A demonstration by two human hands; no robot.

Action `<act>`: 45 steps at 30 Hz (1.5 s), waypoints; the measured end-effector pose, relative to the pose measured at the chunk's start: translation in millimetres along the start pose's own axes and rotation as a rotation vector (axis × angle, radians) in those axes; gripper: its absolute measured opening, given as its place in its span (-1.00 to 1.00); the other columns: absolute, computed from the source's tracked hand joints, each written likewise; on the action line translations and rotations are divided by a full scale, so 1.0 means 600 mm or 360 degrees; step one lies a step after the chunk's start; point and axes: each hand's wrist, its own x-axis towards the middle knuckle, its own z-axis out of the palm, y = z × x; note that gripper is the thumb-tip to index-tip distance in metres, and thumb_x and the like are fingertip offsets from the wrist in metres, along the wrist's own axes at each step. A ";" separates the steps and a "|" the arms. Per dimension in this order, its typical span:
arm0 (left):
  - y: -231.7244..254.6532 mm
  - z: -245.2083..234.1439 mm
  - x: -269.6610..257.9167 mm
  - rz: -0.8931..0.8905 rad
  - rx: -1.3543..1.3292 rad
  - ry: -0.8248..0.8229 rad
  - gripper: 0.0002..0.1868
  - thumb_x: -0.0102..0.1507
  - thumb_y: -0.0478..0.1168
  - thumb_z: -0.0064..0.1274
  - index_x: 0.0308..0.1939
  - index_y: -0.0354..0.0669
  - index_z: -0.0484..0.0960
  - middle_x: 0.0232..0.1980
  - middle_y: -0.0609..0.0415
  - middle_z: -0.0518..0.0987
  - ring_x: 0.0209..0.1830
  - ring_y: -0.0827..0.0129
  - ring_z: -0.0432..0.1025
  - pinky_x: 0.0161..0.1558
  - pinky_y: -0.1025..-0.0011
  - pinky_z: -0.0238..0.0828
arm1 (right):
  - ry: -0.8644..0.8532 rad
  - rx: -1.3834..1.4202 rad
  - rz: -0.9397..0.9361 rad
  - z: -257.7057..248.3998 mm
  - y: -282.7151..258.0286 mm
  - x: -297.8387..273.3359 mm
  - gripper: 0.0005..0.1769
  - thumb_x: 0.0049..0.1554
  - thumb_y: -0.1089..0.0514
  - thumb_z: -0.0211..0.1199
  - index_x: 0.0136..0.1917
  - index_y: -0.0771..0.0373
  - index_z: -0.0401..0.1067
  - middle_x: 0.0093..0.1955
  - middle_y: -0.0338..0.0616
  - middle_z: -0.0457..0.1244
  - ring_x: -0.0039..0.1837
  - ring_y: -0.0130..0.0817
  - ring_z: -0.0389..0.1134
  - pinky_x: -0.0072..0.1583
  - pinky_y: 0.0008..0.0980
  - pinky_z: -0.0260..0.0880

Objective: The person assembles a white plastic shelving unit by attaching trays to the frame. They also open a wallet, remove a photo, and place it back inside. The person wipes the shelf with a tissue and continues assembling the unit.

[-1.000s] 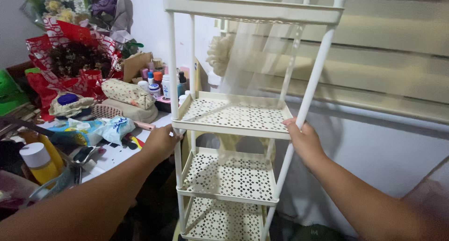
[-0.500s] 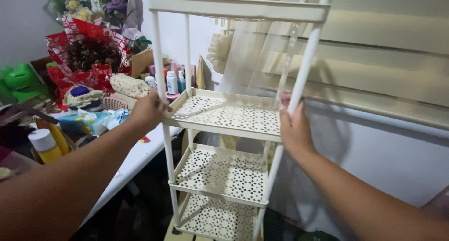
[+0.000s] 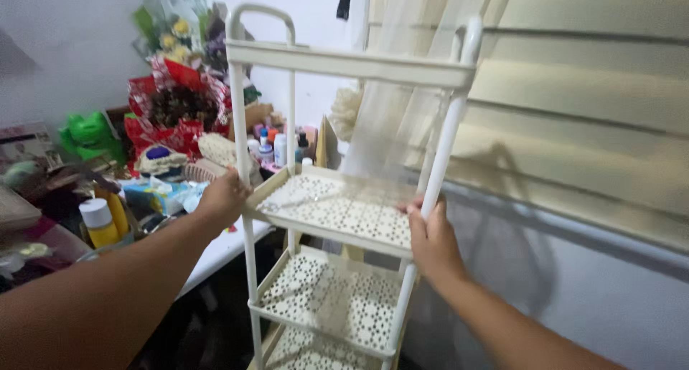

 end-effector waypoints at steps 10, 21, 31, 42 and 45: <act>0.025 -0.021 0.022 -0.0105 0.0095 -0.0126 -0.58 0.33 -0.05 0.13 0.10 -0.31 0.59 -0.09 -0.21 0.64 -0.11 0.09 0.56 -0.05 0.18 0.49 | -0.0192 -0.0122 0.0318 -0.019 -0.019 0.009 -0.67 0.24 0.07 0.05 0.23 0.18 0.15 0.12 -0.05 0.40 0.07 -0.21 0.47 0.10 -0.21 0.47; 0.176 -0.137 0.062 0.0305 -0.0692 -0.0225 -0.72 0.44 -0.17 -0.16 0.05 -0.32 0.52 -0.14 -0.13 0.69 -0.19 0.20 0.62 -0.12 0.20 0.57 | 0.0321 0.0041 -0.0070 0.004 -0.111 0.062 -0.73 0.38 0.04 -0.15 0.25 0.22 0.12 0.24 -0.08 0.27 0.18 -0.35 0.37 0.10 -0.23 0.47; 0.156 -0.160 0.056 0.0301 -0.0737 -0.0408 -0.73 0.42 -0.14 -0.14 0.03 -0.25 0.54 -0.17 -0.04 0.68 -0.19 0.28 0.64 -0.15 0.32 0.66 | 0.0358 0.0120 0.0215 0.007 -0.104 0.091 -0.79 0.33 0.19 -0.11 0.22 0.23 0.19 -0.06 -0.14 0.32 -0.16 -0.39 0.37 -0.10 -0.34 0.45; 0.156 -0.169 0.019 0.0400 -0.0716 -0.0265 -0.72 0.44 -0.10 -0.13 -0.08 -0.29 0.48 -0.35 -0.03 0.58 -0.42 0.34 0.50 -0.31 0.30 0.53 | 0.0357 0.0001 0.0407 0.004 -0.134 0.088 -0.84 0.35 0.18 -0.09 0.18 0.19 0.20 -0.15 -0.15 0.27 -0.21 -0.42 0.30 -0.10 -0.33 0.42; 0.161 -0.146 0.019 0.0408 -0.0757 -0.0209 -0.74 0.45 -0.10 -0.14 -0.05 -0.27 0.39 -0.36 -0.07 0.52 -0.43 0.27 0.44 -0.36 0.24 0.44 | 0.0376 -0.0082 0.0398 0.002 -0.134 0.080 -0.84 0.35 0.17 -0.09 0.19 0.18 0.18 -0.15 -0.14 0.27 -0.25 -0.40 0.28 -0.14 -0.31 0.39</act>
